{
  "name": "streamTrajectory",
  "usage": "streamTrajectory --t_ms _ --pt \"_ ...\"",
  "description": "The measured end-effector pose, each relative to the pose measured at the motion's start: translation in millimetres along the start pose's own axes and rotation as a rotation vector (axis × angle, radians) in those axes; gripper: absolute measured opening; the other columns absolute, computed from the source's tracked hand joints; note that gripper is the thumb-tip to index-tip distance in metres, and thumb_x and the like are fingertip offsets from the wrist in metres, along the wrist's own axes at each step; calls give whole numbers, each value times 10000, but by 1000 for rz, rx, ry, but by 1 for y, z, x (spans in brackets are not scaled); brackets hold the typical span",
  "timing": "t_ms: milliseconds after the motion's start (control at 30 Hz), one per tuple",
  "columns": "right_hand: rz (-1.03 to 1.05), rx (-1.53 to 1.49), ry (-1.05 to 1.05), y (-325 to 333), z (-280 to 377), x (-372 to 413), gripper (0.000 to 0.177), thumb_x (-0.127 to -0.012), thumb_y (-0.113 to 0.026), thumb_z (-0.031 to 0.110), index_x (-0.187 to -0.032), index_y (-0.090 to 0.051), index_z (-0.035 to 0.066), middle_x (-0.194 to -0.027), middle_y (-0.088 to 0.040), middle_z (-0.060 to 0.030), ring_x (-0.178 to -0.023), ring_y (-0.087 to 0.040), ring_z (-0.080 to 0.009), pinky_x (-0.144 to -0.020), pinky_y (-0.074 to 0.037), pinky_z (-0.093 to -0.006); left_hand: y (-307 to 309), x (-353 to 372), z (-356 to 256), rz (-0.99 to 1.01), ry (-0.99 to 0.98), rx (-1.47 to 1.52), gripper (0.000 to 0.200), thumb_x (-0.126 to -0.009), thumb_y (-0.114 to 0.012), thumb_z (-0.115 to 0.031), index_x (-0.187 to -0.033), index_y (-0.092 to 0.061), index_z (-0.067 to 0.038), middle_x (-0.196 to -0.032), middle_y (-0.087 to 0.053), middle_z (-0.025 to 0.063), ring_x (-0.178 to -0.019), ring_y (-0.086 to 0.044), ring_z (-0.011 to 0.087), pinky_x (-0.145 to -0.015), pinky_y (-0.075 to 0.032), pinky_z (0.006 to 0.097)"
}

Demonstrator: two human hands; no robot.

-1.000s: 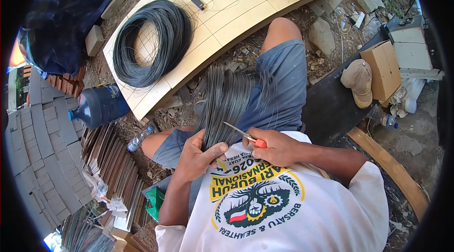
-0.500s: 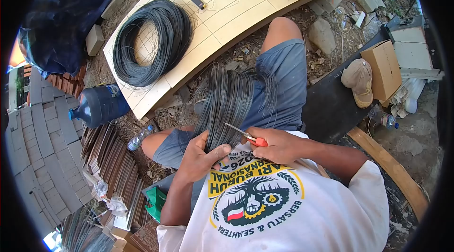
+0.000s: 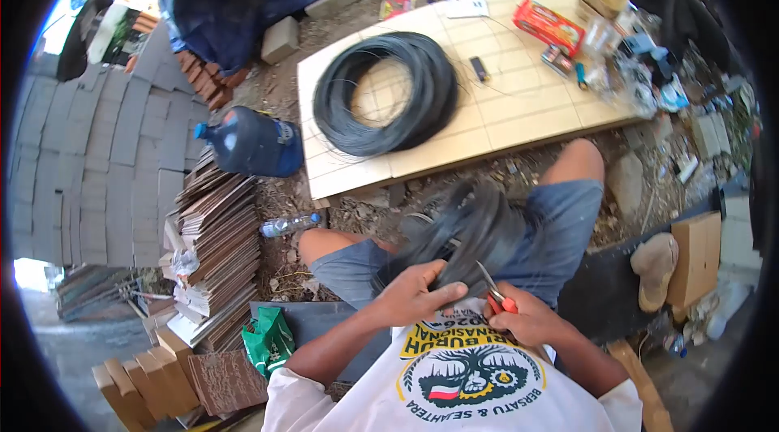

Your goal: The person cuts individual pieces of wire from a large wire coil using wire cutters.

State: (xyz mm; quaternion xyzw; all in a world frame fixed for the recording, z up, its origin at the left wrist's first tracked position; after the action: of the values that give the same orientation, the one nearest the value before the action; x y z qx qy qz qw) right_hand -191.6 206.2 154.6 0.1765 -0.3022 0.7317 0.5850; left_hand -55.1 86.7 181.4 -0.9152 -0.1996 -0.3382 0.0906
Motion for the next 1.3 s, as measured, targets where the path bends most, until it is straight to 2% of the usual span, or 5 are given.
streamTrajectory --t_ms 333,800,867,1033,1300 --pt "-1 -18 3 8 -17 -11 250 -828 -632 79 -1063 -566 25 -941 -596 -25 -853 -568 -128 -812 -466 -287 -1 1 -12 -10 -7 -8 420 -940 -693 -449 -1058 -618 -54 -726 -620 -36 -615 -561 31 -512 -446 210" --pt "7 -47 -1 1 -6 0 384 -858 -608 83 -1236 -549 45 -922 -573 -25 -849 -559 -127 -818 -463 -301 10 -5 -22 -208 -143 -251 441 -938 -707 -426 -972 -629 6 -701 -641 29 -580 -568 81 -542 -454 276" --pt "19 -10 -44 -1 -10 1 393 -880 -607 113 -1264 -531 79 -958 -577 -38 -881 -562 -150 -845 -460 -316 11 -2 -20 -250 -96 -301 434 -927 -696 -419 -881 -620 6 -657 -658 104 -583 -627 191 -571 -467 368" --pt "85 -23 9 -5 7 4 392 -877 -593 125 -1256 -533 44 -980 -574 -40 -932 -564 -156 -867 -457 -320 5 3 -12 -172 -53 -108 346 -1007 -626 -346 -1053 -630 -3 -743 -667 -2 -593 -604 28 -467 -437 185" --pt "125 -16 78 -7 10 -1 410 -871 -597 137 -1262 -533 27 -941 -577 -46 -884 -578 -163 -820 -464 -319 9 7 -8 -99 90 -9 393 -989 -658 -382 -1087 -658 -2 -816 -663 -1 -632 -602 27 -466 -433 167"
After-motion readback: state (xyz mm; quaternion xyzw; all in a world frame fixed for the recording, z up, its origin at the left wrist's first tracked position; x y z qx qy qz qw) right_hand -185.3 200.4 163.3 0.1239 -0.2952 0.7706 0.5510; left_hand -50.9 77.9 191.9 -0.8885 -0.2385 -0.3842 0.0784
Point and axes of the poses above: each hand's wrist, its own x-axis away from the middle knuckle, its own y-axis out of the back of the hand, z = x × y, the point moved 8 cm from there along -x, towards the middle knuckle
